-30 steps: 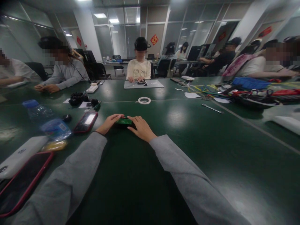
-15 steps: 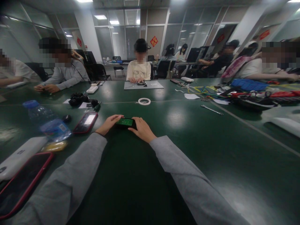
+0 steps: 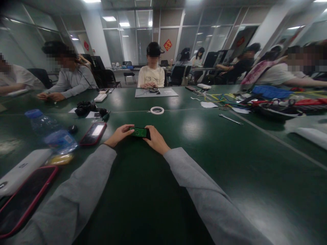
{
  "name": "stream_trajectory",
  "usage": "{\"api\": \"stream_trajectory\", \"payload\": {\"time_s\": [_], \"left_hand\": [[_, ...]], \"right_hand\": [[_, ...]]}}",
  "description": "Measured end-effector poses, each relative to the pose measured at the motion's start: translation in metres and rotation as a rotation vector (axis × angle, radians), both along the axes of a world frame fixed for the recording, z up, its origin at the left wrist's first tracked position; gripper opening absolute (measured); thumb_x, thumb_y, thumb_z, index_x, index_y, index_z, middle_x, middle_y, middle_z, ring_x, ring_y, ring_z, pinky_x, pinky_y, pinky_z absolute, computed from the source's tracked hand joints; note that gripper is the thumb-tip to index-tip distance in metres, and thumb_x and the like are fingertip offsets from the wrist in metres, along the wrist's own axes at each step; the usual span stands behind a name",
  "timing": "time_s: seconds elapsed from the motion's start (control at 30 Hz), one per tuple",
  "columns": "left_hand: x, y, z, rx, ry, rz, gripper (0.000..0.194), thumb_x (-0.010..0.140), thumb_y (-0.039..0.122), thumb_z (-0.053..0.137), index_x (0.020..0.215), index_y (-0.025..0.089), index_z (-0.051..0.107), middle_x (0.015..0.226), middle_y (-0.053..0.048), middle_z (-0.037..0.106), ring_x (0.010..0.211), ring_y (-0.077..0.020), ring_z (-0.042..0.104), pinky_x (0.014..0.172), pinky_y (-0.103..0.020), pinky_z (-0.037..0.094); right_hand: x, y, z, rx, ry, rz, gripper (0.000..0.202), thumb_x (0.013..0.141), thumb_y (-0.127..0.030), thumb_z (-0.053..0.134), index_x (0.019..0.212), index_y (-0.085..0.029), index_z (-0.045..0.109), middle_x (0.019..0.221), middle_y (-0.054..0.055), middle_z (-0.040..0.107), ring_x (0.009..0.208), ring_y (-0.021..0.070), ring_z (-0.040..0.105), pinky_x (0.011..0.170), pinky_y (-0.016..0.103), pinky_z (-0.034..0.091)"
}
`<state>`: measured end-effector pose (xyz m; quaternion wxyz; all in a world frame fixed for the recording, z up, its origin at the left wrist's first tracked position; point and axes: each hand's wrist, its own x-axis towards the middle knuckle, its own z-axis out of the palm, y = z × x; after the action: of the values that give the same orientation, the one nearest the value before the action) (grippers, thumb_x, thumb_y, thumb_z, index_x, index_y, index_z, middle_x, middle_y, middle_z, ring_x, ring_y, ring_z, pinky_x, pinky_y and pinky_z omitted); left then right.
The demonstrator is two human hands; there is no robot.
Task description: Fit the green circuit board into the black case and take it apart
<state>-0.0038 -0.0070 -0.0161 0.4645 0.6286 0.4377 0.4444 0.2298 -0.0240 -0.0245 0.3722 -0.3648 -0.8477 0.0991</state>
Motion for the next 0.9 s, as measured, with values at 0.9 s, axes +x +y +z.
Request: {"api": "stream_trajectory", "payload": {"time_s": [0.9], "left_hand": [[-0.001,0.007,-0.015,0.134,0.027,0.057,0.053,0.063,0.029,0.077,0.109,0.015,0.054,0.117,-0.013,0.059,0.107,-0.0207,0.058,0.098,-0.043,0.042]], "right_hand": [[0.000,0.001,0.001,-0.015,0.024,-0.078,0.039,0.084,-0.031,0.063,0.120,-0.021,0.050,0.109,0.008,0.054,0.102,0.0226,0.054,0.089,0.040,0.047]]}}
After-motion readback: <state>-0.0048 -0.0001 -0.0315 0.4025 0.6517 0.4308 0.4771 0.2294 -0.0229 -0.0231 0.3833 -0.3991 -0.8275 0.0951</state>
